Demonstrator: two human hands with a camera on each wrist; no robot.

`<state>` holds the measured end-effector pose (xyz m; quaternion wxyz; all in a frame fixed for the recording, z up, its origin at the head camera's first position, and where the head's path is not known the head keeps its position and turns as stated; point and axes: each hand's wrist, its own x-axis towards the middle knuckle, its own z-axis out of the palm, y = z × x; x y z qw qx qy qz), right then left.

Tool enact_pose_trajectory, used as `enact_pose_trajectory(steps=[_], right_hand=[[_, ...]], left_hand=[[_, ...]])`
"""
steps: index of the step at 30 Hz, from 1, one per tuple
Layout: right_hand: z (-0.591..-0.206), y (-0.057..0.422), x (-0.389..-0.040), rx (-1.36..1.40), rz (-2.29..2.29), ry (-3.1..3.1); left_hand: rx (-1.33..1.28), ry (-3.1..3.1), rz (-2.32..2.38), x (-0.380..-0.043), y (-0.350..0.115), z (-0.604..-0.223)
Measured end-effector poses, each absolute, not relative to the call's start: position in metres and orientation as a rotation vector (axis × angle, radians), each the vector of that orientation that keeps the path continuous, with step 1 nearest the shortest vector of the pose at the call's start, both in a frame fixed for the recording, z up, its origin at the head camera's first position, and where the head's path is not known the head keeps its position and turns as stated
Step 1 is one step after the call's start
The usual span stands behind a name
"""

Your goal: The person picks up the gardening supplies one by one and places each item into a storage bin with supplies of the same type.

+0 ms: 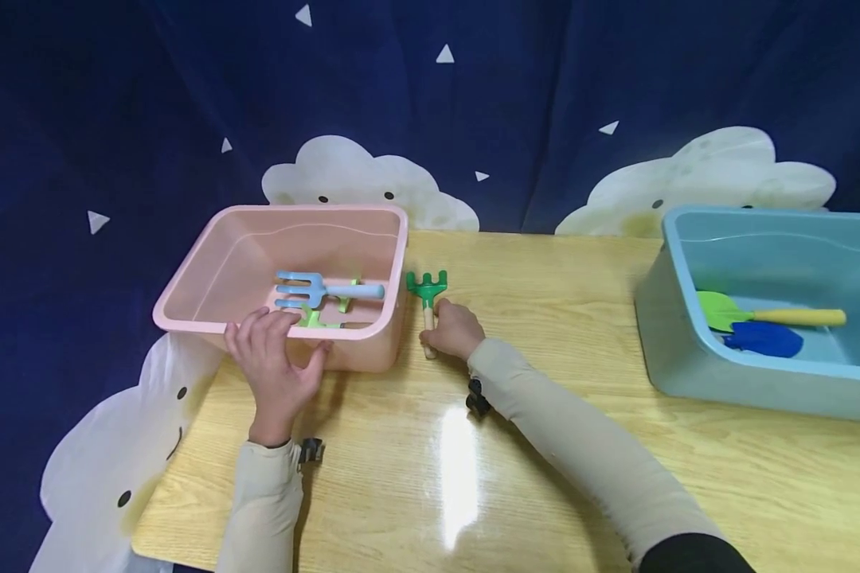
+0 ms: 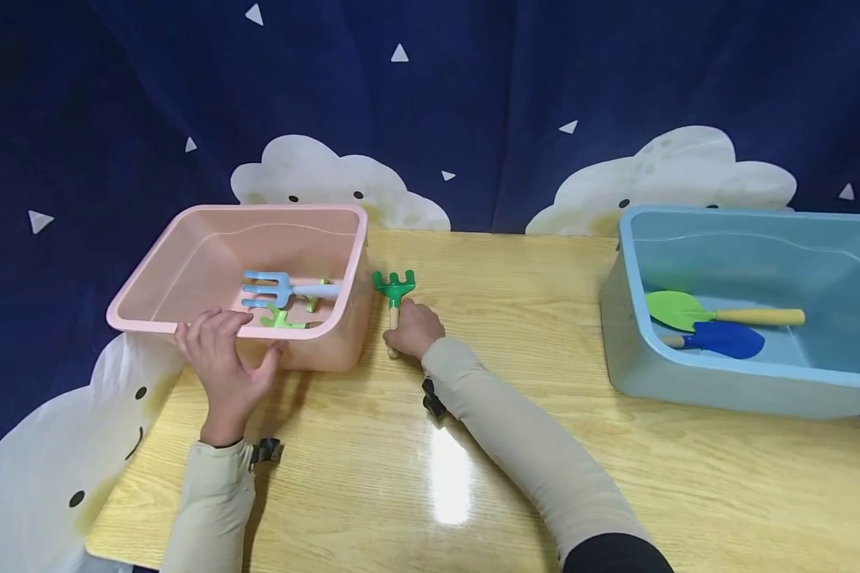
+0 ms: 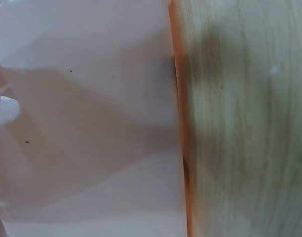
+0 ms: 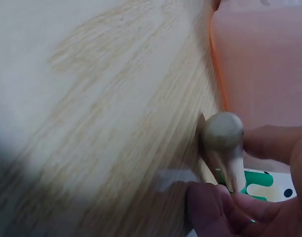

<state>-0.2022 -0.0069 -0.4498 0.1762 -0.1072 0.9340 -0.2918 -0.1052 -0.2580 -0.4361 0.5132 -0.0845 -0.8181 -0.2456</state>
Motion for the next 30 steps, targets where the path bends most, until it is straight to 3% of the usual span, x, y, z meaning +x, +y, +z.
enact_pose_trajectory(steps=[13, 21, 30], right_hand=[[-0.452, 0.001, -0.203, -0.24, -0.995, 2.511], [-0.452, 0.016, -0.207, -0.121, -1.34, 2.171], [-0.454, 0.032, -0.211, -0.191, -1.361, 2.0]], left_hand=[[-0.207, -1.971, -0.588, -0.104, -0.259, -0.438], [-0.206, -1.987, -0.584, -0.103, -0.259, -0.437], [-0.205, -1.994, -0.579, -0.102, -0.259, -0.435]])
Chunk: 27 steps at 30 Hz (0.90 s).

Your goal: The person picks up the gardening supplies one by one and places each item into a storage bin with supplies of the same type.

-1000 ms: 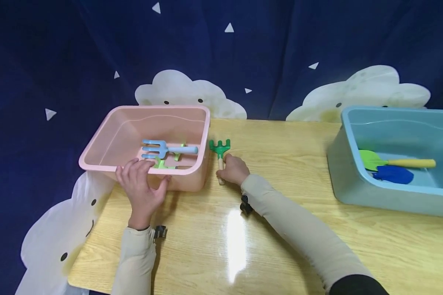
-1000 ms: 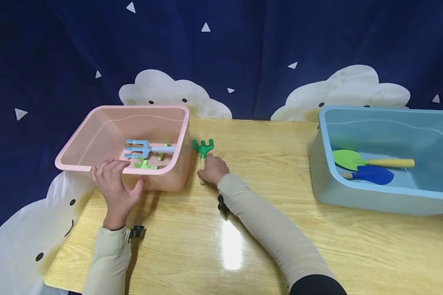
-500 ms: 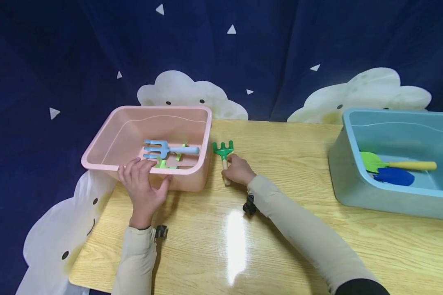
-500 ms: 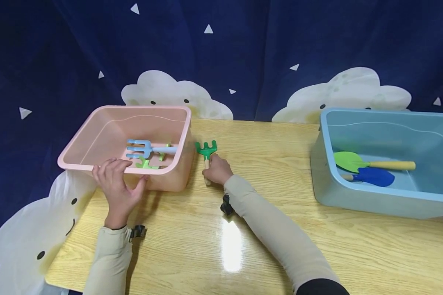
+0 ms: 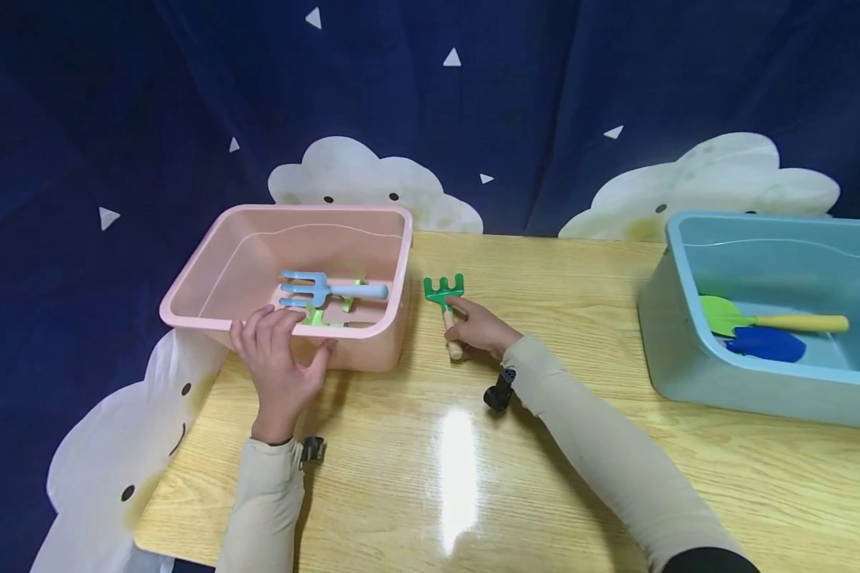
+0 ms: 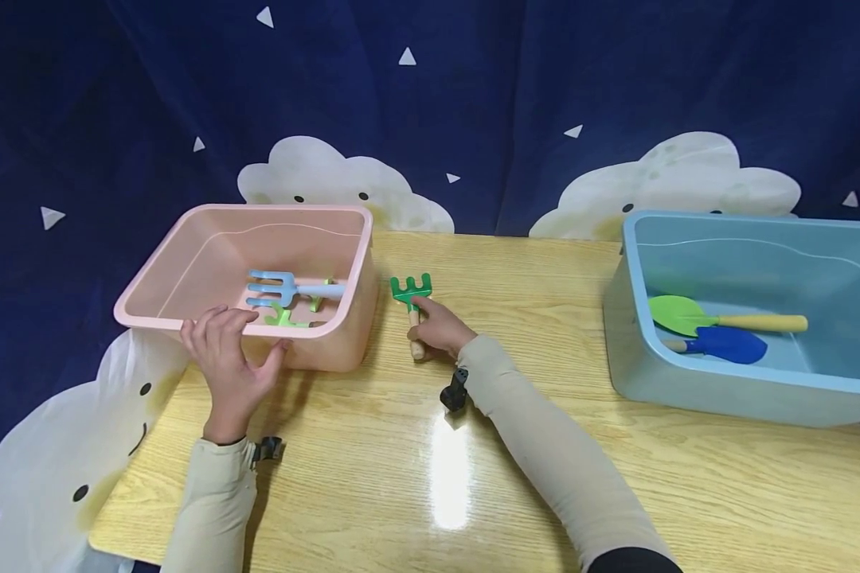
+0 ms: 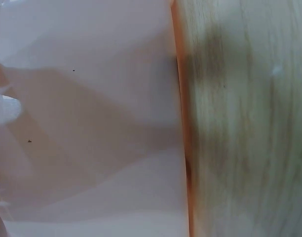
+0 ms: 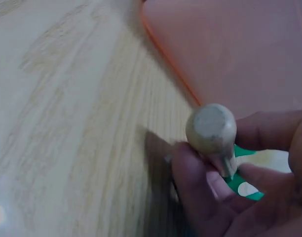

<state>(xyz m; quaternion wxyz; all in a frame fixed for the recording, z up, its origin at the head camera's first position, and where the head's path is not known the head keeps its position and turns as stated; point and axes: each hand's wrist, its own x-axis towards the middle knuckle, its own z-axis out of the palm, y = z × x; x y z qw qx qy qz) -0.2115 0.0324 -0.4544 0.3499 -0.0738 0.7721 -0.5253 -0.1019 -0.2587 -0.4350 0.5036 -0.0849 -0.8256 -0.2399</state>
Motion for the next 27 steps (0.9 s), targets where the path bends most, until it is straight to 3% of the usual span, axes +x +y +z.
enact_pose_trajectory(steps=[27], right_hand=[[-0.458, 0.053, -0.217, -0.247, -1.406, 1.839]], left_hand=[[-0.202, -1.992, -0.59, -0.102, -0.257, -0.436]])
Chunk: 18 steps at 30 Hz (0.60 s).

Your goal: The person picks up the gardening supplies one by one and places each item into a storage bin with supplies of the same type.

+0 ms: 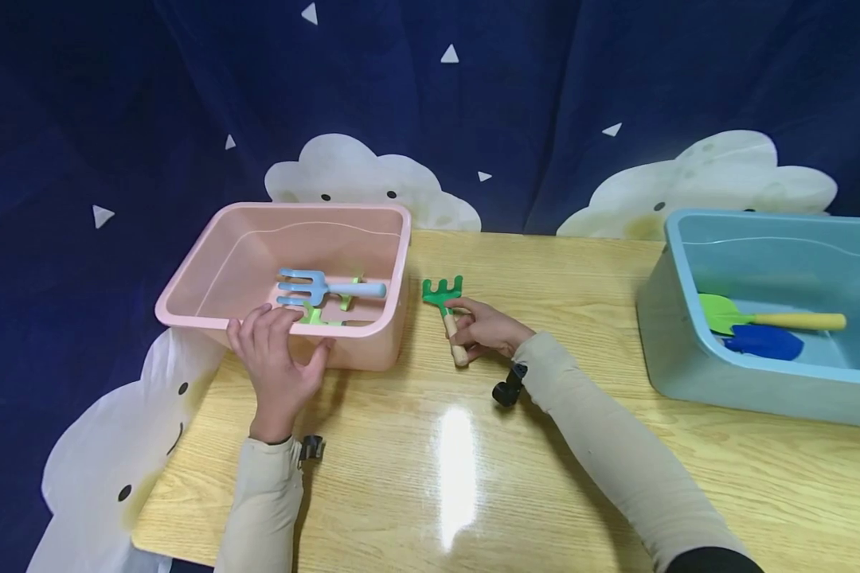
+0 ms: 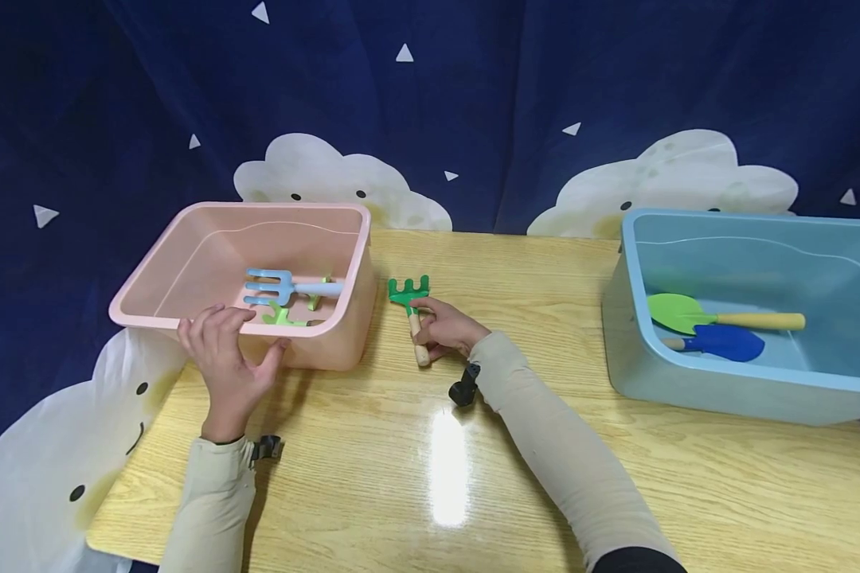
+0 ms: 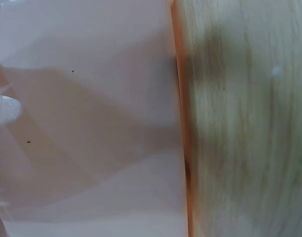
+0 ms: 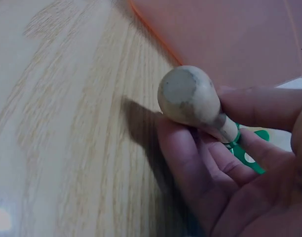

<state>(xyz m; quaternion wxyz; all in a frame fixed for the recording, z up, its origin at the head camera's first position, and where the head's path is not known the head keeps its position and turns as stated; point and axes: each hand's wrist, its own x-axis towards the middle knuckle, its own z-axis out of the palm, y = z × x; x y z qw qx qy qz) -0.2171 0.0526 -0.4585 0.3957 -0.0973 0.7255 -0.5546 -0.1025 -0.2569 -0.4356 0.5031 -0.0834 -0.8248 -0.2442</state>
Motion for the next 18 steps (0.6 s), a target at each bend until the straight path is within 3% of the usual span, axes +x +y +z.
enact_pose_trajectory(steps=[18], right_hand=[[-0.4617, 0.0516, -0.2102, -0.29, -1.485, 1.924]], left_hand=[[-0.198, -1.995, -0.598, -0.1029, -0.2577, -0.4368]])
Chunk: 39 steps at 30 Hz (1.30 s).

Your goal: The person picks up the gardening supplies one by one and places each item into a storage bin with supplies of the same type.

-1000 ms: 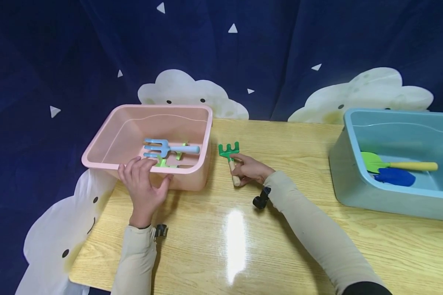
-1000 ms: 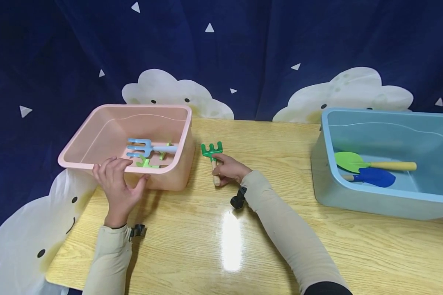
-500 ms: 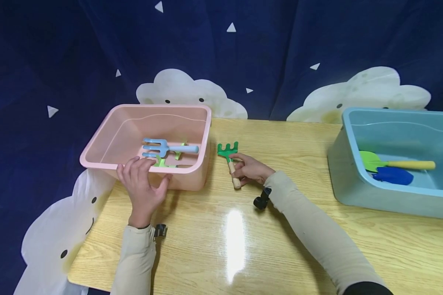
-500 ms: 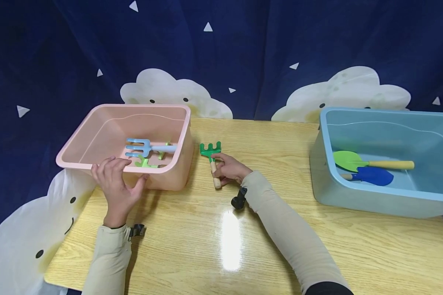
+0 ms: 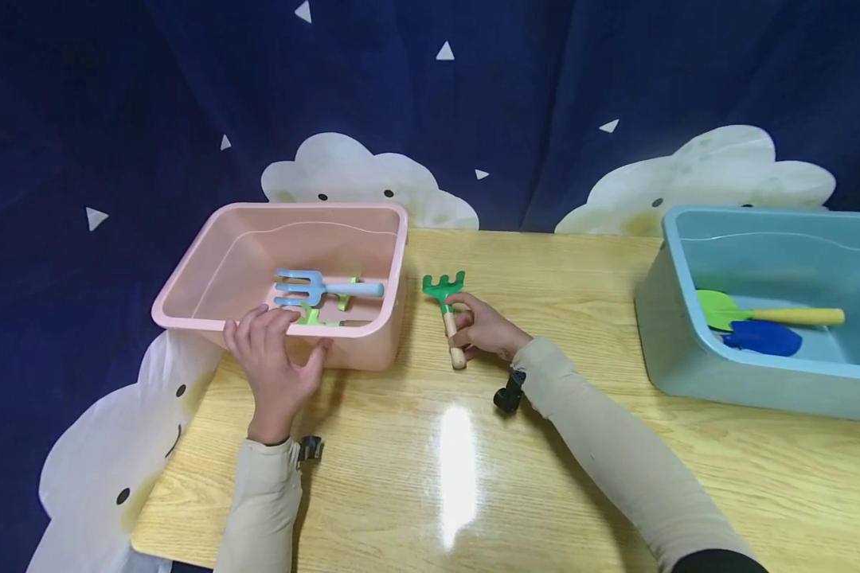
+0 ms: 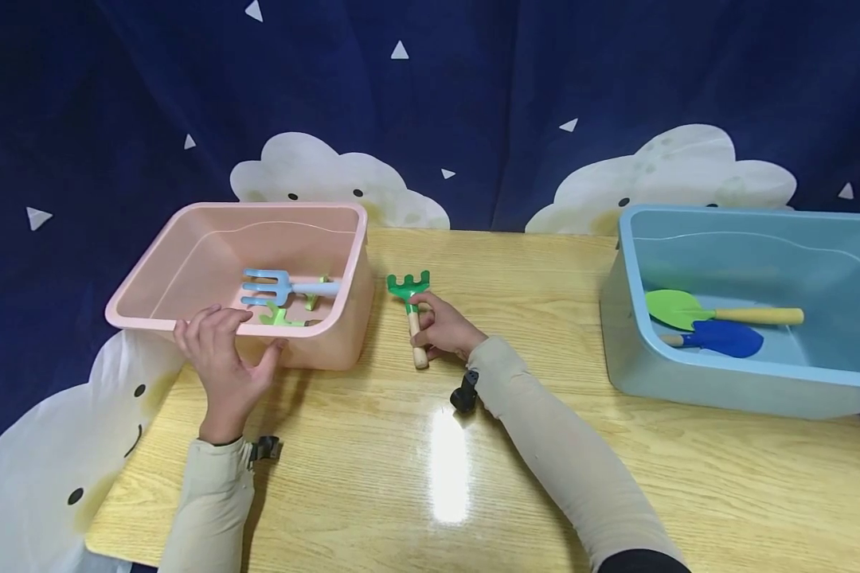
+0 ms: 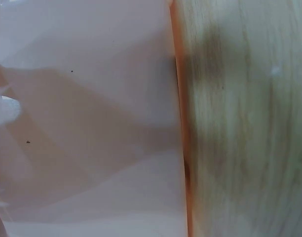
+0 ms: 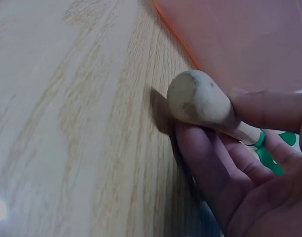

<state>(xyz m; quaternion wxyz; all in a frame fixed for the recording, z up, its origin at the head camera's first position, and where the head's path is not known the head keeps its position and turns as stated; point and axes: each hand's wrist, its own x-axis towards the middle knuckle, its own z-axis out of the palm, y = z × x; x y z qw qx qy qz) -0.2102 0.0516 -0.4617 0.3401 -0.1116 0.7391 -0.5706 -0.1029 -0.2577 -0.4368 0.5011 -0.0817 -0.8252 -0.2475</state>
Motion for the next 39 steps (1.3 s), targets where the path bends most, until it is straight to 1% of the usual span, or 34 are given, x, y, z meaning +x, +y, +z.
enact_pose_trajectory(steps=[7, 14, 21, 32, 39], right_hand=[[-0.46, 0.056, -0.208, -0.299, -1.461, 2.035], [-0.451, 0.068, -0.206, -0.378, -1.411, 2.185], [-0.44, 0.082, -0.213, -0.437, -1.331, 2.198], [-0.415, 0.089, -0.227, -0.477, -1.361, 2.188], [-0.384, 0.085, -0.239, -0.542, -1.346, 2.233]], left_hand=[[-0.211, -1.994, -0.59, -0.103, -0.256, -0.438], [-0.212, -1.986, -0.587, -0.104, -0.257, -0.437], [-0.213, -1.985, -0.578, -0.103, -0.256, -0.436], [-0.202, -1.996, -0.585, -0.101, -0.257, -0.436], [-0.203, -1.996, -0.591, -0.101, -0.257, -0.435]])
